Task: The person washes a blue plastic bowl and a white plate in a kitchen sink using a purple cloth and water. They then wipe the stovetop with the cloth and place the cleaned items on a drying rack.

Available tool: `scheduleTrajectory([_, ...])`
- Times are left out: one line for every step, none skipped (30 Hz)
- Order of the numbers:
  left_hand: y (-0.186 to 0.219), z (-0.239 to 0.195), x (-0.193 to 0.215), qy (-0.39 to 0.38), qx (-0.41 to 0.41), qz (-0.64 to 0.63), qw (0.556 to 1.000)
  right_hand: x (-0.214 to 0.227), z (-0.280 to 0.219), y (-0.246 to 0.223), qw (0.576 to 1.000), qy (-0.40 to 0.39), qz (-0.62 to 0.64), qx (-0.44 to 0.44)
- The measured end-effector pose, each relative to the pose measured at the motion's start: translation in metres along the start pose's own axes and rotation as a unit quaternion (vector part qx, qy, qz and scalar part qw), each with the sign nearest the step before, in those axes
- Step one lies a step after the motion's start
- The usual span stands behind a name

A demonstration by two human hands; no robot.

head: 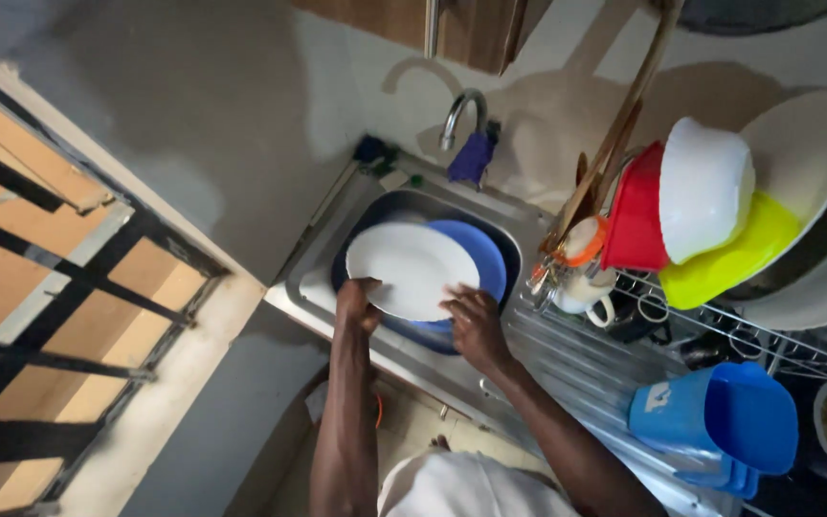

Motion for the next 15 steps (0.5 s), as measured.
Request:
scheduleTrajectory([0.005, 0.006, 0.018, 0.028, -0.051, 0.119, 0.991, 0.007, -0.005, 0.004, 0.998, 0.017, -0.030, -0.055])
scheduleTrajectory([0.020, 0.016, 0.027, 0.051, -0.104, 0.237, 0.965, 0.014, -0.004, 0.007, 0.992, 0.039, -0.060, -0.107])
scheduleTrajectory([0.036, -0.019, 0.015, 0.053, -0.105, 0.239, 0.964, 0.013, -0.018, 0.010, 0.992, 0.039, -0.058, -0.108])
scheduleTrajectory([0.070, -0.055, -0.008, 0.038, -0.187, 0.355, 0.915, 0.011, -0.029, 0.026, 0.984, 0.030, -0.064, -0.161])
scheduleTrajectory([0.100, -0.094, -0.035, 0.024, -0.265, 0.464, 0.845, 0.010, -0.042, 0.041, 0.974, 0.020, -0.070, -0.214])
scheduleTrajectory([0.109, -0.113, -0.044, 0.025, -0.266, 0.463, 0.845, 0.012, -0.048, 0.040, 0.974, 0.020, -0.070, -0.212])
scheduleTrajectory([0.126, -0.137, -0.067, -0.006, -0.335, 0.510, 0.792, 0.019, -0.053, 0.036, 0.974, 0.044, -0.103, -0.197])
scheduleTrajectory([0.137, -0.163, -0.092, -0.040, -0.399, 0.553, 0.730, 0.027, -0.062, 0.033, 0.970, 0.069, -0.138, -0.185])
scheduleTrajectory([0.140, -0.158, -0.092, -0.043, -0.399, 0.553, 0.730, 0.024, -0.056, 0.036, 0.970, 0.070, -0.139, -0.187])
scheduleTrajectory([0.140, -0.162, -0.092, -0.041, -0.428, 0.563, 0.706, 0.019, -0.055, 0.030, 0.971, 0.049, -0.192, -0.131])
scheduleTrajectory([0.138, -0.166, -0.092, -0.040, -0.456, 0.572, 0.681, 0.014, -0.057, 0.024, 0.967, 0.027, -0.243, -0.075])
scheduleTrajectory([0.134, -0.171, -0.087, -0.050, -0.448, 0.575, 0.683, 0.014, -0.059, 0.023, 0.965, 0.025, -0.248, -0.087])
scheduleTrajectory([0.135, -0.182, -0.086, -0.043, -0.478, 0.593, 0.647, 0.016, -0.060, 0.018, 0.964, 0.030, -0.251, -0.081])
scheduleTrajectory([0.140, -0.183, -0.101, -0.050, -0.516, 0.604, 0.605, 0.020, -0.049, 0.019, 0.961, 0.050, -0.258, -0.080])
scheduleTrajectory([0.131, -0.164, -0.087, -0.074, -0.518, 0.603, 0.603, 0.026, -0.051, 0.018, 0.956, 0.063, -0.268, -0.098])
Point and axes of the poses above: each hand's wrist, its own z-axis towards the middle knuckle, its own x-axis out of the back of the hand, y = z × x, the point moved 10 cm from there along z, towards the middle knuckle, and after that the axes turned 11 degrees about -x, right-handed, at the moved point
